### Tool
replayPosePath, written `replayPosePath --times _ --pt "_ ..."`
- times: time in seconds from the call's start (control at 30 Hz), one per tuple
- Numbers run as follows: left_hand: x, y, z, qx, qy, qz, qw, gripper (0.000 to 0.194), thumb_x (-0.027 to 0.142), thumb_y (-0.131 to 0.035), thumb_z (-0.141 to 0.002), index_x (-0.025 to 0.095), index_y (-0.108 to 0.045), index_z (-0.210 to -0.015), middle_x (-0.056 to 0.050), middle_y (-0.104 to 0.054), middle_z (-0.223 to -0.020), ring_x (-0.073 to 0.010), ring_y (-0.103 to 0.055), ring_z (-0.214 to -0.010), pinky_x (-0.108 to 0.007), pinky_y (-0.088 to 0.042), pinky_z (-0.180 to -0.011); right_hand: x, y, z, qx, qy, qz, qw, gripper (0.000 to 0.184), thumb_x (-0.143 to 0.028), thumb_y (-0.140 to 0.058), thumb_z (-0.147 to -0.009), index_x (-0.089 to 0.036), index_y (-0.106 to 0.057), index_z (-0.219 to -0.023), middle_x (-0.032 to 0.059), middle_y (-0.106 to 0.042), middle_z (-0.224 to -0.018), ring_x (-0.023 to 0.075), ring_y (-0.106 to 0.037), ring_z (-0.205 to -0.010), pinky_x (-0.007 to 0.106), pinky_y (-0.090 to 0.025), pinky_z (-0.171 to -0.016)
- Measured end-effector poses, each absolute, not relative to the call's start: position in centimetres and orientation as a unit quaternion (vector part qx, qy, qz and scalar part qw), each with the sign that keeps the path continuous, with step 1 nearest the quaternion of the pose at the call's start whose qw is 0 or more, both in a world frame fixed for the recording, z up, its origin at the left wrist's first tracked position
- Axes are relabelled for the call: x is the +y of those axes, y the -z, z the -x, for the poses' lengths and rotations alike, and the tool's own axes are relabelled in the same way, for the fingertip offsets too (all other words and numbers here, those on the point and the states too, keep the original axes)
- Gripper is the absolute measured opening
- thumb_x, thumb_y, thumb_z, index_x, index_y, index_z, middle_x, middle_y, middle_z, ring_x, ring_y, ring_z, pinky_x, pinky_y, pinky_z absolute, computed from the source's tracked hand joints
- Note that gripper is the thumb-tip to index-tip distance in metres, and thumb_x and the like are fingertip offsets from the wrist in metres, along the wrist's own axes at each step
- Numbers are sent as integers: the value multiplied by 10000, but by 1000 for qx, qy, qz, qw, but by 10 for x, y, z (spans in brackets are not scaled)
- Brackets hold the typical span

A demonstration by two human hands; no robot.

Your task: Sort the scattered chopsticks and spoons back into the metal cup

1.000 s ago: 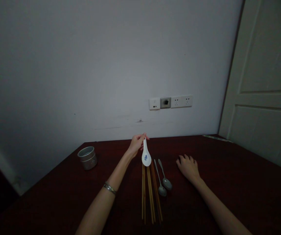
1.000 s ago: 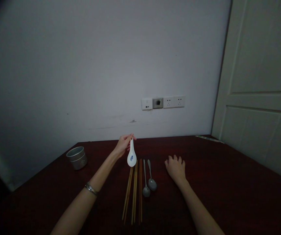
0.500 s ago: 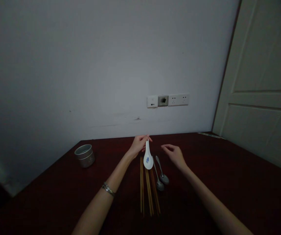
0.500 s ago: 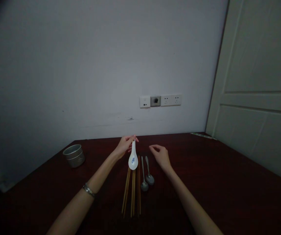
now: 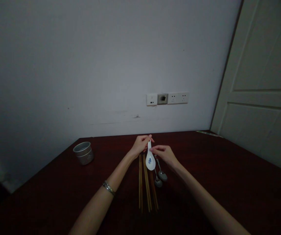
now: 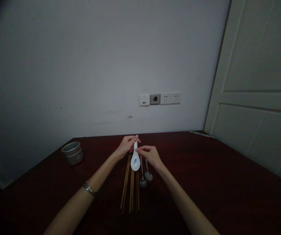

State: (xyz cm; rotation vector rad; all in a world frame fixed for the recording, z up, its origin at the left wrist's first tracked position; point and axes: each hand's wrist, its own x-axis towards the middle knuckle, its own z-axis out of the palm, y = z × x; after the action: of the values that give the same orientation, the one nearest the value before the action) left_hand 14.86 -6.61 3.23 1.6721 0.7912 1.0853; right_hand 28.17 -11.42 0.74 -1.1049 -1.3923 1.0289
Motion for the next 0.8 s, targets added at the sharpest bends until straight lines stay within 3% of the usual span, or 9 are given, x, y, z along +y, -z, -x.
replayPosePath --times 0.17,0.3,0.57,0.8 --pt "-66 -30 -150 323 -445 -677 489 438 526 -470 -763 116 -620 -803 86 -315 -397 -34 -266 -304 -171 -200 -320 -111 -4 -282 -601 -395 464 517 324 -400 -632 -609 -113 -702 -744 65 -669 -676 127 -547 -573 221 -410 -504" --pt "-51 -19 -141 321 -463 -662 494 471 536 -455 -765 119 -591 -934 68 -407 -463 -32 -295 -305 -167 -205 -310 -100 7 -296 -587 -382 487 522 323 -385 -642 -599 -95 -706 -727 65 -664 -630 112 -522 -512 218 -391 -475" --pt "-2 34 -80 442 -549 -533 468 483 548 -413 -764 96 -572 -818 69 -388 -436 -34 -279 -287 -170 -172 -318 -78 37 -342 -529 -371 597 474 258 -346 -664 -595 -97 -699 -652 39 -618 -525 69 -446 -404 193 -340 -394" --pt "10 59 -53 482 -570 -456 483 438 504 -386 -790 98 -552 -798 75 -367 -441 -33 -265 -296 -180 -152 -335 -73 51 -352 -522 -378 626 439 223 -335 -660 -607 -117 -695 -639 16 -586 -495 69 -451 -420 176 -338 -385"
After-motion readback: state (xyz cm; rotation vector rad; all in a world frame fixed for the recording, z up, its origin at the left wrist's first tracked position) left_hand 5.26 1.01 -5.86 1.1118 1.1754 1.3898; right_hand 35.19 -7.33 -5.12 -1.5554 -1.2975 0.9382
